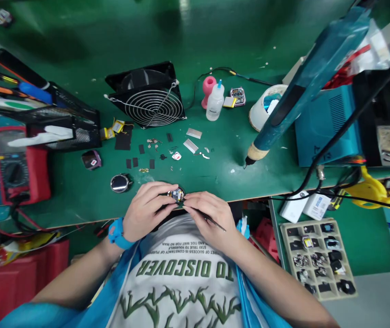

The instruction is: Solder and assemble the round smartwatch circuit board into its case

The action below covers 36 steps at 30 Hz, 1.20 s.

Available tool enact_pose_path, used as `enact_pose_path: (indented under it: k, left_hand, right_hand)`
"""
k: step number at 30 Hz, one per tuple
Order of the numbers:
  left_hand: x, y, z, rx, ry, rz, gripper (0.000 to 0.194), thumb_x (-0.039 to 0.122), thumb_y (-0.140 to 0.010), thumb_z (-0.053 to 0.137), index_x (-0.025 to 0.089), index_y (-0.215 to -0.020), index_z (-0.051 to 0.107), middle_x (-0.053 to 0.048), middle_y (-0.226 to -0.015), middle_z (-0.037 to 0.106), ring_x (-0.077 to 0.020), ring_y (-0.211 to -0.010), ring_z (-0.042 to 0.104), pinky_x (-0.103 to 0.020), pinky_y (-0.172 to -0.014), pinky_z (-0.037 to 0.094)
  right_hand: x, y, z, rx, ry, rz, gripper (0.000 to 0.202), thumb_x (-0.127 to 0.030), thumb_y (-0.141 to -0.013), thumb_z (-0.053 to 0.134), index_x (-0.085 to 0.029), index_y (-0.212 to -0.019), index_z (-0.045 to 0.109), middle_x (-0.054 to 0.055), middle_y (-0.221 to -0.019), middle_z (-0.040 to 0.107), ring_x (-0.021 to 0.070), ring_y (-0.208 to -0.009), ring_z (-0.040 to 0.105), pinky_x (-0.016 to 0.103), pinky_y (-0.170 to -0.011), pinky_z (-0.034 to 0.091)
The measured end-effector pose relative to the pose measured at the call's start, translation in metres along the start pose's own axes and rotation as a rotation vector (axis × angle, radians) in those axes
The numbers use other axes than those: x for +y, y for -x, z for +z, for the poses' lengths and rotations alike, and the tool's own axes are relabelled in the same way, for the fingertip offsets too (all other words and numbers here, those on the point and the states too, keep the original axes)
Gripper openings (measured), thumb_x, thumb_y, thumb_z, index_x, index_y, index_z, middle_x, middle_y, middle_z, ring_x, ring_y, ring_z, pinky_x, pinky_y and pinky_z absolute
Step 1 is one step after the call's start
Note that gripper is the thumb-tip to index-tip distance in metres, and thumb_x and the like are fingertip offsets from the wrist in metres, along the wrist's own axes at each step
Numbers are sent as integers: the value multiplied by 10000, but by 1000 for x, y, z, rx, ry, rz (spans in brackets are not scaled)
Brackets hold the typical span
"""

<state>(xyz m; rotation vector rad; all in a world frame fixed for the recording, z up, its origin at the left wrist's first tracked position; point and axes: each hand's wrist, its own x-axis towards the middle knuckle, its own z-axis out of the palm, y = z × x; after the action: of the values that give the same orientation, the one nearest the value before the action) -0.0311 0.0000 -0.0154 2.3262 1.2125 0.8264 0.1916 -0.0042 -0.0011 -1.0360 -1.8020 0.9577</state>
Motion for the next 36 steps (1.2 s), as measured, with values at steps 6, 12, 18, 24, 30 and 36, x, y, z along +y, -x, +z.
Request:
enact_pose_path:
  k: [6,12,18,24,30,36]
  left_hand:
    - [-1,-1,0,-19,-47,43,202,194,-993,679,201,-1194,694,-80,-1215,763,-231,-1110,677,-401,-930,562]
    - [-1,-2,0,-27,-58,65,203,169,-966,711,182,-1169,695,-87,-1219,759,-236,-1112,677,-403,-947,556]
    - [0,-3,-1,-37,-82,66,211,171,-975,703,192,-1183,675,-85,-1215,760,-234,-1118,682,-399,-938,562]
    - [1,-5,-2,-43,-114,98,242,159,-984,682,189,-1224,672,-98,-1208,756,-239,-1124,679,-401,-923,569]
    - [1,-5,-3,-82,-135,106,298,158,-983,671,219,-1274,672,-97,-1215,756,-245,-1136,679,-407,-924,561]
    - [0,-4,-1,-68,-126,106,263,141,-974,680,184,-1234,674,-109,-1218,749,-243,-1143,665,-402,-937,555]
  right_hand:
    - [-2,1,1,19,6,-21,191,-87,-952,665,-225,-1055,747,70,-989,817,197,-945,791,332,-849,657]
    - [-1,4,2,68,12,2,193,-94,-956,662,-231,-1063,745,67,-975,817,196,-929,790,341,-838,661]
    - [3,7,4,69,-6,-14,218,-72,-948,658,-215,-1085,751,82,-1045,825,197,-975,795,345,-899,657]
    - [3,8,5,66,-1,-33,183,-72,-950,658,-182,-1071,740,106,-1025,813,198,-971,786,351,-892,656]
    - [3,10,3,58,1,-64,180,-61,-950,654,-176,-1070,724,102,-1001,810,207,-996,786,360,-907,660]
    - [6,12,2,23,33,-114,199,-54,-944,659,-164,-1100,713,109,-1005,804,218,-1033,779,372,-918,660]
